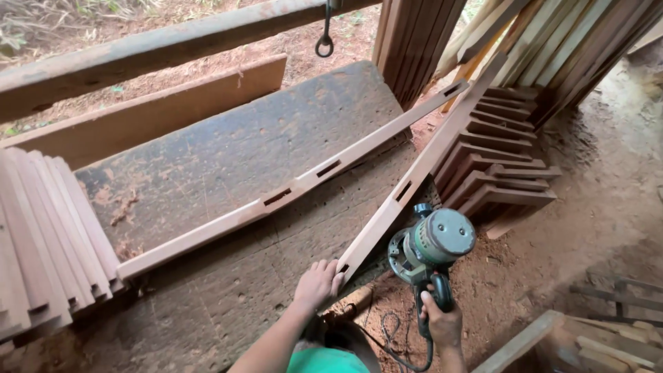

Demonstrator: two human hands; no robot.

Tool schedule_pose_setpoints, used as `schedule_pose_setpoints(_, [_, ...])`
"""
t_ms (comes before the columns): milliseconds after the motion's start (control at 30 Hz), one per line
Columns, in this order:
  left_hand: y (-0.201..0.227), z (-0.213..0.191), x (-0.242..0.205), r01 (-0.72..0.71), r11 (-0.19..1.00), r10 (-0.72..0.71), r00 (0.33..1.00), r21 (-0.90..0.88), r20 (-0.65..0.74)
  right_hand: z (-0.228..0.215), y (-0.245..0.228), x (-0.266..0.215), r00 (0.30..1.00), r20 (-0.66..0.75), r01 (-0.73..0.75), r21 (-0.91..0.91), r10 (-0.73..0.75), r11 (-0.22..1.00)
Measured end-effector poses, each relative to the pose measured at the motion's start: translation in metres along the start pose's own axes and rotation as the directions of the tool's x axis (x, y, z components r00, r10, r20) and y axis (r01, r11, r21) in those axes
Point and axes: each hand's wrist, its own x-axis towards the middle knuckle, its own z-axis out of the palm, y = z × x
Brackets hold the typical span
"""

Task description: Use a power router to shape the edges of curved wooden furniture components.

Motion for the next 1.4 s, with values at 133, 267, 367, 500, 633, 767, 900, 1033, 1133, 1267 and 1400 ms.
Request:
schedule_pose_setpoints(133, [0.004,-0.014,0.013,0.012,1.0,-0.012,1.0,-0.018,0.027,0.014,-0.022,-0.015,0.999,-0.008,0.035,0.025,-0.035,0.999])
schedule_pose_setpoints(267, [0.003,-0.008,0.01,0.018,1.0,-0.018,1.0,0.014,-0.012,0.03,-0.031,-0.034,0.987,-0.006,0.159,0.03,-0.158,0.987])
schedule_pose_setpoints(367, [0.002,-0.001,0.007,0.024,0.999,-0.024,1.0,0.044,-0.012,0.041,-0.016,-0.042,0.979,-0.096,0.178,-0.047,-0.182,0.983])
schedule_pose_setpoints(500, [0.007,-0.006,0.002,0.041,0.996,-0.041,0.999,0.08,-0.005,0.049,-0.021,-0.05,0.976,-0.175,0.128,-0.002,-0.127,0.992])
schedule_pose_setpoints(633, [0.007,-0.007,0.001,0.045,0.997,-0.043,0.999,0.067,-0.021,0.04,-0.017,-0.056,0.98,-0.145,0.157,0.15,-0.135,0.976])
schedule_pose_setpoints(767, [0.01,-0.008,-0.001,0.046,0.997,-0.044,0.999,0.066,-0.029,0.038,-0.01,-0.084,0.957,-0.125,0.276,0.132,-0.26,0.952])
schedule_pose_setpoints(900, [0.012,-0.013,-0.001,0.041,0.998,-0.039,0.999,0.053,-0.037,0.049,0.016,-0.075,0.938,-0.15,0.327,0.088,-0.312,0.941])
schedule_pose_setpoints(1033, [0.007,-0.013,-0.002,0.028,1.0,-0.028,0.998,-0.002,-0.062,0.076,0.024,-0.069,0.921,-0.138,0.376,0.057,-0.365,0.925])
schedule_pose_setpoints(1133, [0.0,-0.005,-0.004,0.012,0.996,-0.021,0.995,-0.09,-0.098,0.091,0.02,-0.077,0.908,-0.129,0.407,0.038,-0.399,0.913])
schedule_pose_setpoints(1267, [-0.01,-0.002,0.0,-0.033,0.987,0.003,0.983,-0.158,-0.185,0.113,0.031,-0.081,0.892,-0.159,0.432,0.03,-0.423,0.901])
schedule_pose_setpoints(1400, [-0.023,-0.03,-0.015,-0.068,0.974,0.049,0.994,-0.215,-0.095,0.123,0.045,-0.071,0.879,-0.247,0.445,0.119,-0.408,0.887])
